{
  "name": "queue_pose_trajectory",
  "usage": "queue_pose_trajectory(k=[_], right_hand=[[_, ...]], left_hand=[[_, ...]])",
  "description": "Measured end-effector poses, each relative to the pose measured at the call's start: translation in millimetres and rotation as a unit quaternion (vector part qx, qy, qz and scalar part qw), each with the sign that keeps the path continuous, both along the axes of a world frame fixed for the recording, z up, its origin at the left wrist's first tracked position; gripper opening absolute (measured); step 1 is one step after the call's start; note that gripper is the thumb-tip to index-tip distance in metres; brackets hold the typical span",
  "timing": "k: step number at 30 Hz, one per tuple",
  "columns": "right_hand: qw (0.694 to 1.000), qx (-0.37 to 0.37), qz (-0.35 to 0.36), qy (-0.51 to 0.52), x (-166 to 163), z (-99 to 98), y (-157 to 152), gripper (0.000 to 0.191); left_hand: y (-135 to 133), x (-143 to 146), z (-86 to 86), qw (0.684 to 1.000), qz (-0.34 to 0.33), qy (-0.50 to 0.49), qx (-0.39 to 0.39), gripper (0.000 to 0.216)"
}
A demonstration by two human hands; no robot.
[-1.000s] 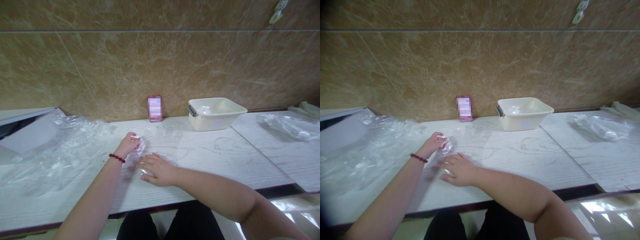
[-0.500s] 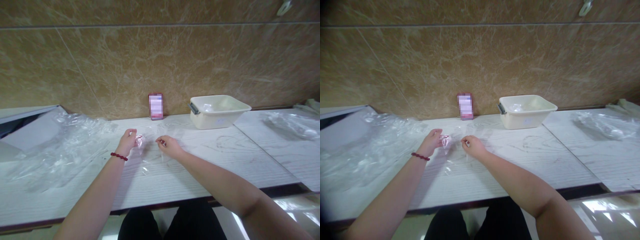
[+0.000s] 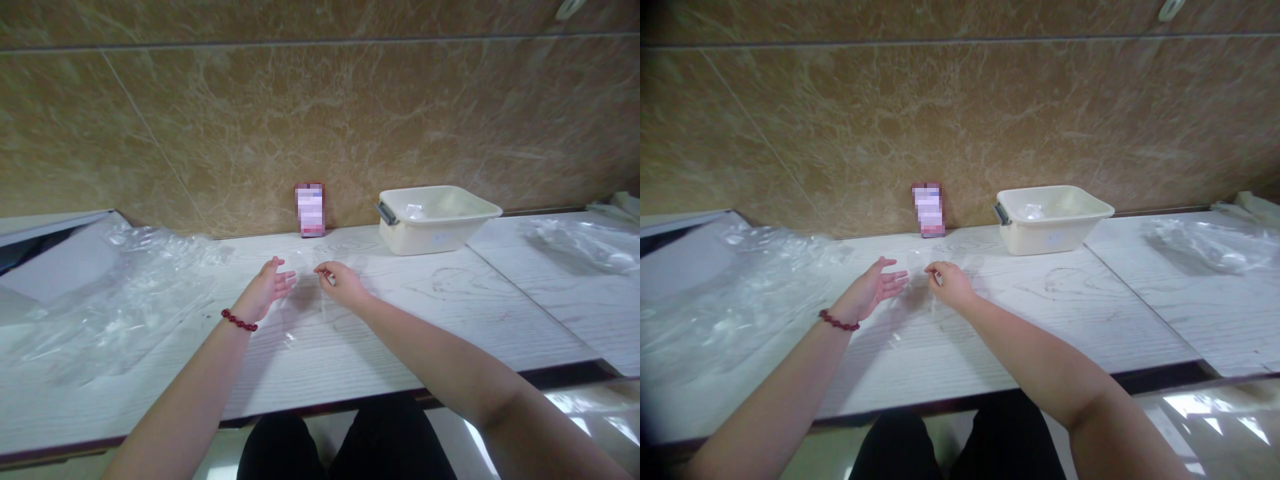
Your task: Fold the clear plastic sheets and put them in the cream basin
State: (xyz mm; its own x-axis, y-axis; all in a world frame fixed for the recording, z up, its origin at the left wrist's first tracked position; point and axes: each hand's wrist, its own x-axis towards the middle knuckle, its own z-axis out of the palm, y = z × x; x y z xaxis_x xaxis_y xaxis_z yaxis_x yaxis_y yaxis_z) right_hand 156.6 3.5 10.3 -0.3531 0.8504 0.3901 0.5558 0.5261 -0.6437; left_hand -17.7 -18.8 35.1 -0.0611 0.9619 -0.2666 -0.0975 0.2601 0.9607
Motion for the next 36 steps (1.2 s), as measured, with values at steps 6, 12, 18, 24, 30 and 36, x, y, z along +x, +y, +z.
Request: queue_pose_trajectory(k=[6, 12, 18, 24, 30, 36], right_hand=[[1.000, 0.020, 0.009, -0.005, 0.7, 0.1, 0.5, 0.021], [0.998, 0.022, 0.023, -0.053, -0.2, -0.6, -2.2, 0.024], [0.976, 0.035, 0.116, -0.179, 2.3, 0.7, -9.6, 0.038], [0.937, 0.050, 0.219, -0.266, 7.7, 3.1, -19.4, 0.054], [0.922, 0.002, 0.239, -0.305, 7.3, 4.0, -20.9, 0.060], [0.908, -0.040, 0.255, -0.329, 7.8, 4.4, -22.8, 0.066]], left_hand=[[-1.8, 10.1, 0.6, 0.998, -0.043, -0.014, -0.046, 0.049], [-0.9, 9.0, -3.1, 0.997, -0.064, -0.011, -0.038, 0.044], [12.0, -28.4, -6.6, 0.876, -0.150, 0.418, 0.190, 0.037], [18.0, -44.4, -17.4, 0.734, -0.273, 0.600, 0.163, 0.042], [15.5, -39.3, -18.8, 0.702, -0.316, 0.624, 0.135, 0.051], [14.9, -37.7, -17.6, 0.678, -0.338, 0.643, 0.113, 0.061]])
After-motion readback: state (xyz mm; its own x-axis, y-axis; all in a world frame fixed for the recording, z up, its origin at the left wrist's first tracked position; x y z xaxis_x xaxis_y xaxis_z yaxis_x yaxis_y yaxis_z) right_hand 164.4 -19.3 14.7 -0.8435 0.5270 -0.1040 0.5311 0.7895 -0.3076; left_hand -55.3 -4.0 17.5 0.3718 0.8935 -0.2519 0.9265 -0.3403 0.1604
